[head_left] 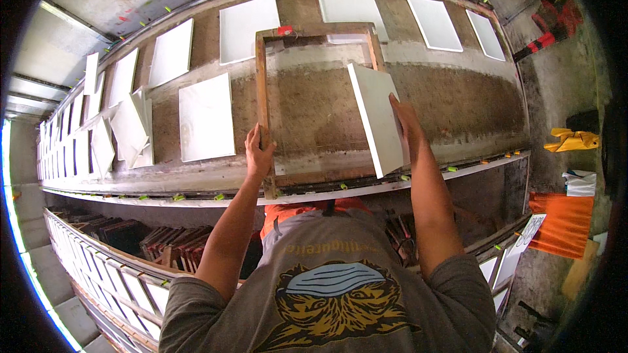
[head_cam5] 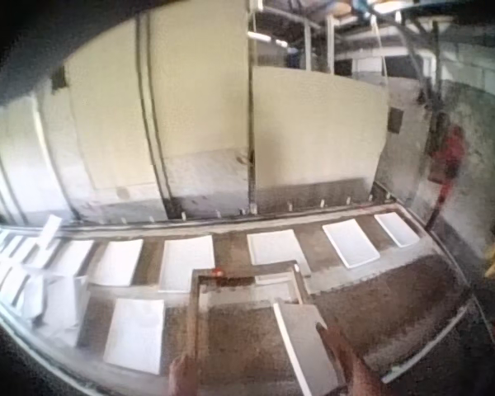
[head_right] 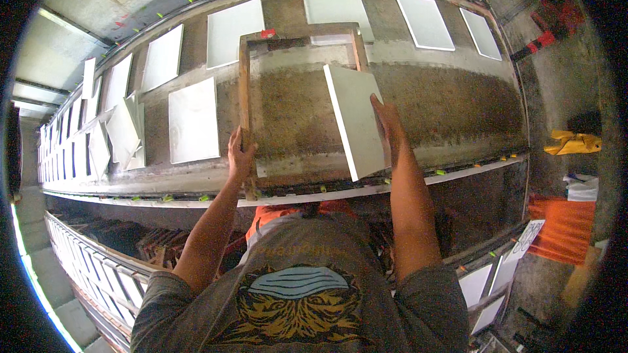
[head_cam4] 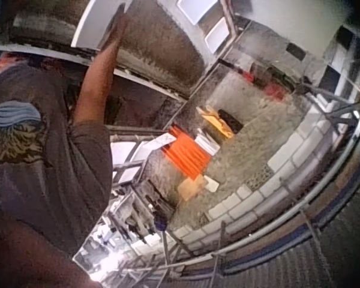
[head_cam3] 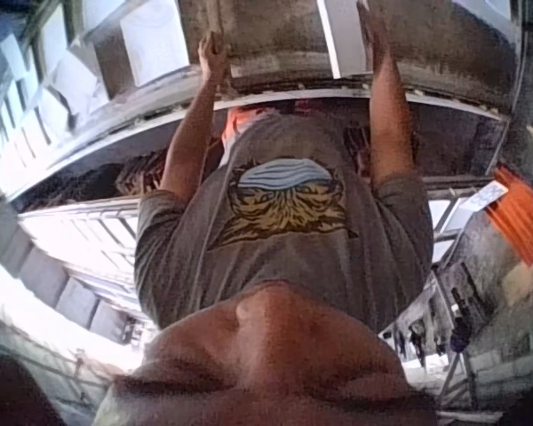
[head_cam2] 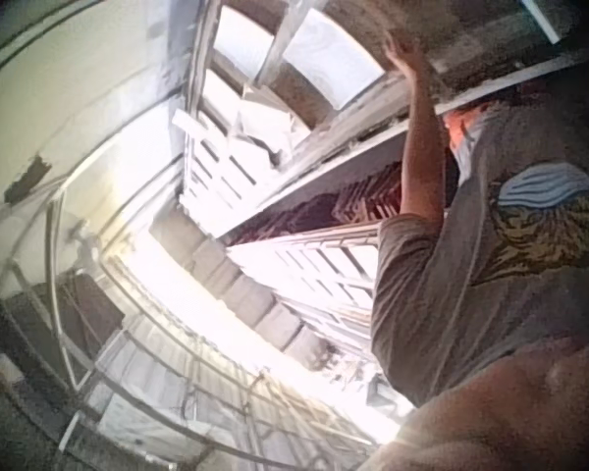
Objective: The person repeatedly places white rectangular tiles into a wooden frame on a workbench, presses them down, removes them, and stacks them. The process is repeated multiple times with tiles being handled one at a time.
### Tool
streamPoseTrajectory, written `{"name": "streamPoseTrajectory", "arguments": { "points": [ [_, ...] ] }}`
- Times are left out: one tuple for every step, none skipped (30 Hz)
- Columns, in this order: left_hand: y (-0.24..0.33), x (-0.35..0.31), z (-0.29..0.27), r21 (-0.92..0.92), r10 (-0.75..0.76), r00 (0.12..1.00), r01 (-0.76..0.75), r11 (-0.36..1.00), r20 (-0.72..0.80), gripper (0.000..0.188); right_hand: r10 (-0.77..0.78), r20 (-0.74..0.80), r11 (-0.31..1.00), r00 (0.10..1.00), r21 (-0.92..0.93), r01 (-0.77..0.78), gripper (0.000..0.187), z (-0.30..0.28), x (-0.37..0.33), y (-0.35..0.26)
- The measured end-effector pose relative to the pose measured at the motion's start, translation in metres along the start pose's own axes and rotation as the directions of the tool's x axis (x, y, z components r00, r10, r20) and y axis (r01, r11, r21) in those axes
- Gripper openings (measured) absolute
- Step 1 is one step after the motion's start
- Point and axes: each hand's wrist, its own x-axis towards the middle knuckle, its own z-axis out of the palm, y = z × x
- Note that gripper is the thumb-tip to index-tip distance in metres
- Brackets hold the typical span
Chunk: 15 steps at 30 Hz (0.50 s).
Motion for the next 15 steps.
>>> {"name": "streamPoseTrajectory", "arguments": {
  "points": [
    [-0.003,0.0,0.001,0.019,0.02,1.0,-0.02,1.0,-0.013,0.08,0.028,0.0,0.999,1.0,-0.025,-0.028,0.072,-0.001,0.0,-0.003],
    [-0.006,-0.001,0.004,0.037,0.042,0.999,-0.041,0.998,-0.025,0.08,0.01,0.024,0.999,1.0,0.048,-0.011,0.073,-0.004,0.001,0.0],
    [-0.004,-0.001,0.005,0.057,0.064,0.997,-0.062,0.996,-0.038,0.08,-0.009,0.049,0.993,0.999,0.122,0.003,0.075,-0.008,0.002,0.007],
    [-0.002,-0.001,0.005,0.042,0.053,0.998,-0.052,0.998,-0.018,0.08,-0.03,0.073,0.981,0.997,0.195,0.015,0.077,-0.009,0.004,0.014],
    [-0.003,-0.002,0.004,0.037,0.052,0.999,-0.051,0.998,-0.017,0.08,-0.056,-0.042,0.986,0.998,0.157,0.062,0.079,-0.002,-0.005,0.008],
    [-0.007,-0.005,0.002,0.034,0.043,0.999,-0.042,0.999,-0.024,0.08,-0.088,-0.145,0.988,0.985,0.11,0.105,0.081,0.012,-0.027,-0.013],
    [-0.009,-0.005,0.001,0.028,0.039,0.999,-0.039,0.999,-0.027,0.08,-0.126,-0.253,0.987,0.959,0.062,0.146,0.083,0.022,-0.048,-0.033],
    [-0.007,-0.004,0.002,0.05,0.066,0.997,-0.064,0.997,-0.032,0.081,-0.068,-0.332,0.993,0.941,0.07,0.097,0.08,0.027,-0.062,-0.043],
    [-0.006,-0.004,0.002,0.04,0.055,0.998,-0.054,0.998,-0.028,0.081,-0.214,-0.35,0.976,0.912,-0.028,0.218,0.079,0.033,-0.054,-0.04],
    [-0.005,-0.004,0.002,0.031,0.044,0.999,-0.044,0.999,-0.025,0.081,-0.355,-0.352,0.935,0.866,-0.126,0.333,0.079,0.039,-0.039,-0.031],
    [0.002,-0.005,0.001,0.023,0.033,0.999,-0.033,0.999,-0.018,0.081,-0.487,-0.343,0.873,0.803,-0.22,0.436,0.078,0.045,-0.03,-0.027],
    [0.008,-0.009,0.0,0.032,0.004,1.0,-0.004,0.999,0.0,0.08,-0.585,-0.329,0.809,0.742,-0.296,0.507,0.078,0.076,-0.036,-0.037],
    [0.004,-0.014,0.0,0.046,0.005,1.0,-0.005,0.999,0.0,0.08,-0.581,-0.313,0.81,0.752,-0.313,0.496,0.075,0.096,-0.032,-0.036],
    [0.001,-0.014,0.001,0.056,0.014,1.0,-0.014,0.998,-0.004,0.08,-0.583,-0.3,0.806,0.755,-0.33,0.492,0.072,0.112,-0.023,-0.036],
    [-0.001,-0.013,0.002,0.065,0.023,1.0,-0.023,0.998,-0.01,0.079,-0.587,-0.285,0.8,0.757,-0.348,0.489,0.069,0.125,-0.021,-0.039]
  ]
}}
